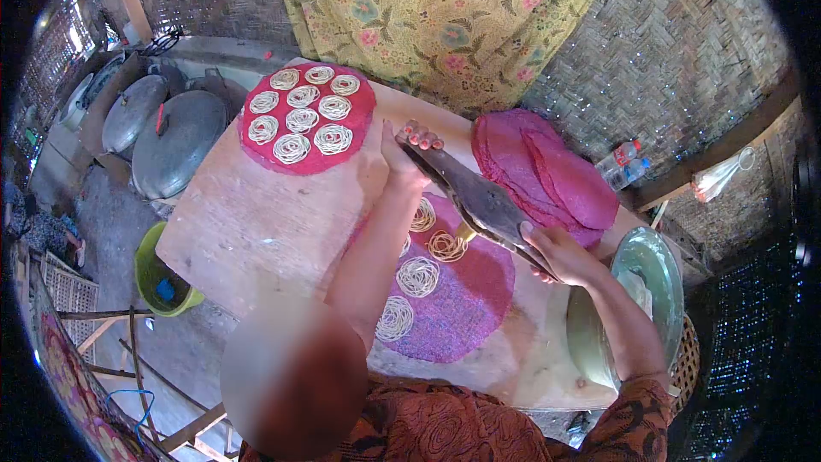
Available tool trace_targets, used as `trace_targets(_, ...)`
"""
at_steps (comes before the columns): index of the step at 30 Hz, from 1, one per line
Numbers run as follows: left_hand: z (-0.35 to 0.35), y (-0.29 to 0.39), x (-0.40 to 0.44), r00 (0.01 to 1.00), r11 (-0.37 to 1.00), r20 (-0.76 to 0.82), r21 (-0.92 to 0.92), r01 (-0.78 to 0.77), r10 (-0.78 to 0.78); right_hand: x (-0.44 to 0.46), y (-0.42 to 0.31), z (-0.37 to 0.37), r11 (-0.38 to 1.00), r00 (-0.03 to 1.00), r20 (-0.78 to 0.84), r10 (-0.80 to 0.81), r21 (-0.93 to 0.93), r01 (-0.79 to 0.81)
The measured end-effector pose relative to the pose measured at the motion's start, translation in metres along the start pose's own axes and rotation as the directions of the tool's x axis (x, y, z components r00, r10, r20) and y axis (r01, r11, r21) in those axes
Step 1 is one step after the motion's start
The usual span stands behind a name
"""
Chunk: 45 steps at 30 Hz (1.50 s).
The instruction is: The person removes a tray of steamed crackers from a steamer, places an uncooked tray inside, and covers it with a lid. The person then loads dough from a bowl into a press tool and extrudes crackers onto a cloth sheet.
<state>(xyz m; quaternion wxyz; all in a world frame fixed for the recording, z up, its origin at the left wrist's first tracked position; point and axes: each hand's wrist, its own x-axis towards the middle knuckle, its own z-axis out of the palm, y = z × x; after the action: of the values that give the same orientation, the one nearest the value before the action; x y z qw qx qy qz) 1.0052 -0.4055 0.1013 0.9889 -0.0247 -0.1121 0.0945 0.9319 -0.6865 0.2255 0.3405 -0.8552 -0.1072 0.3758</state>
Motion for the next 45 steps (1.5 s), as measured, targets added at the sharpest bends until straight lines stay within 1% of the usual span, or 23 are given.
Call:
trace_targets(3, -0.003, 0.013, 0.011, 0.999, 0.999, 0.044, 0.052, -0.002, -0.001, 0.006, -0.005, 0.011, 1.0, 1.0, -0.014, -0.019, 0.014, 0.02)
trace_targets(5, 0.008, 0.019, 0.002, 0.999, 0.996, 0.029, 0.089, -0.02, 0.017, 0.007, -0.006, 0.017, 0.999, 1.0, -0.027, -0.014, 0.032, 0.015)
trace_targets(7, 0.013, 0.019, -0.008, 0.999, 0.991, 0.011, 0.126, -0.037, 0.036, 0.005, -0.005, 0.022, 0.996, 1.0, 0.013, -0.013, 0.086, 0.011)
trace_targets(10, 0.009, 0.009, -0.021, 0.987, 0.992, -0.147, 0.116, -0.046, 0.063, -0.004, -0.005, 0.013, 0.995, 0.998, 0.044, 0.05, 0.082, -0.053)
trace_targets(12, 0.0, 0.0, -0.019, 0.988, 0.995, -0.146, 0.087, -0.044, 0.057, -0.003, 0.0, 0.008, 0.992, 0.994, 0.042, 0.099, 0.074, -0.102)
trace_targets(14, -0.013, -0.006, -0.014, 0.991, 0.996, -0.115, 0.067, -0.054, 0.061, 0.007, 0.008, 0.004, 0.998, 0.998, -0.008, 0.066, -0.017, -0.067)
trace_targets(18, -0.03, 0.008, -0.002, 0.993, 0.994, -0.109, 0.102, -0.041, 0.053, 0.037, 0.023, 0.018, 0.998, 0.998, -0.056, 0.007, -0.068, -0.011)
trace_targets(19, -0.032, 0.016, -0.001, 0.997, 0.989, -0.073, 0.142, -0.027, 0.038, 0.048, 0.03, 0.024, 0.998, 0.998, -0.058, 0.004, -0.067, -0.008)
trace_targets(21, -0.032, 0.03, 0.001, 0.999, 0.982, -0.038, 0.187, -0.012, 0.02, 0.062, 0.039, 0.037, 0.998, 0.997, -0.065, -0.048, 0.027, 0.05)
trace_targets(22, -0.028, 0.035, 0.001, 1.0, 0.984, 0.004, 0.177, -0.004, 0.004, 0.063, 0.035, 0.04, 0.992, 0.998, -0.015, -0.054, 0.109, 0.056)
trace_targets(23, -0.025, 0.039, 0.002, 0.999, 0.986, 0.046, 0.166, 0.006, -0.014, 0.06, 0.031, 0.039, 0.992, 0.998, -0.017, -0.056, 0.115, 0.058)
trace_targets(25, -0.011, 0.04, 0.007, 0.997, 0.989, 0.067, 0.146, 0.029, -0.039, 0.053, 0.021, 0.035, 0.984, 0.995, 0.082, -0.053, 0.173, 0.039)
trace_targets(26, 0.001, 0.037, 0.01, 0.996, 0.984, 0.082, 0.175, 0.025, -0.039, 0.05, 0.019, 0.03, 0.984, 0.996, 0.078, -0.052, 0.176, 0.038)
trace_targets(28, 0.024, 0.028, 0.017, 0.997, 0.979, 0.08, 0.206, 0.007, -0.024, 0.042, 0.019, 0.014, 0.951, 0.983, 0.182, -0.016, 0.306, -0.041)
trace_targets(33, 0.043, -0.005, 0.035, 0.994, 0.99, 0.11, 0.141, 0.007, -0.023, 0.019, 0.005, -0.023, 0.981, 0.995, 0.096, -0.023, 0.195, 0.004)
trace_targets(35, 0.041, -0.02, 0.036, 0.998, 0.995, -0.058, 0.098, 0.01, -0.005, 0.013, 0.003, -0.029, 0.986, 0.996, 0.043, 0.072, 0.146, -0.077)
trace_targets(36, 0.031, -0.026, 0.038, 0.997, 0.994, -0.073, 0.105, 0.013, -0.005, 0.014, 0.007, -0.031, 0.986, 0.997, 0.037, 0.072, 0.147, -0.077)
trace_targets(37, 0.019, -0.034, 0.038, 0.998, 0.994, -0.069, 0.104, 0.018, -0.01, 0.016, 0.014, -0.033, 0.982, 0.991, 0.021, 0.131, 0.132, -0.133)
trace_targets(38, 0.005, -0.042, 0.036, 0.989, 0.994, -0.145, 0.108, 0.007, 0.009, 0.018, 0.02, -0.035, 0.976, 0.982, 0.005, 0.186, 0.118, -0.186)
trace_targets(39, -0.007, -0.049, 0.035, 0.975, 0.994, -0.218, 0.113, -0.004, 0.029, 0.019, 0.025, -0.036, 0.976, 0.983, -0.002, 0.181, 0.119, -0.18)
trace_targets(40, -0.02, -0.056, 0.034, 0.977, 0.994, -0.211, 0.114, -0.003, 0.027, 0.019, 0.03, -0.037, 0.974, 0.98, -0.013, 0.199, 0.117, -0.196)
trace_targets(42, -0.039, -0.067, 0.033, 0.962, 0.999, -0.268, 0.006, 0.049, -0.046, 0.02, 0.039, -0.038, 0.968, 0.969, -0.047, 0.242, 0.081, -0.238)
trace_targets(45, -0.043, -0.07, 0.035, 0.968, 0.997, -0.241, 0.028, 0.077, -0.068, 0.027, 0.044, -0.036, 0.977, 0.971, -0.108, 0.213, 0.024, -0.212)
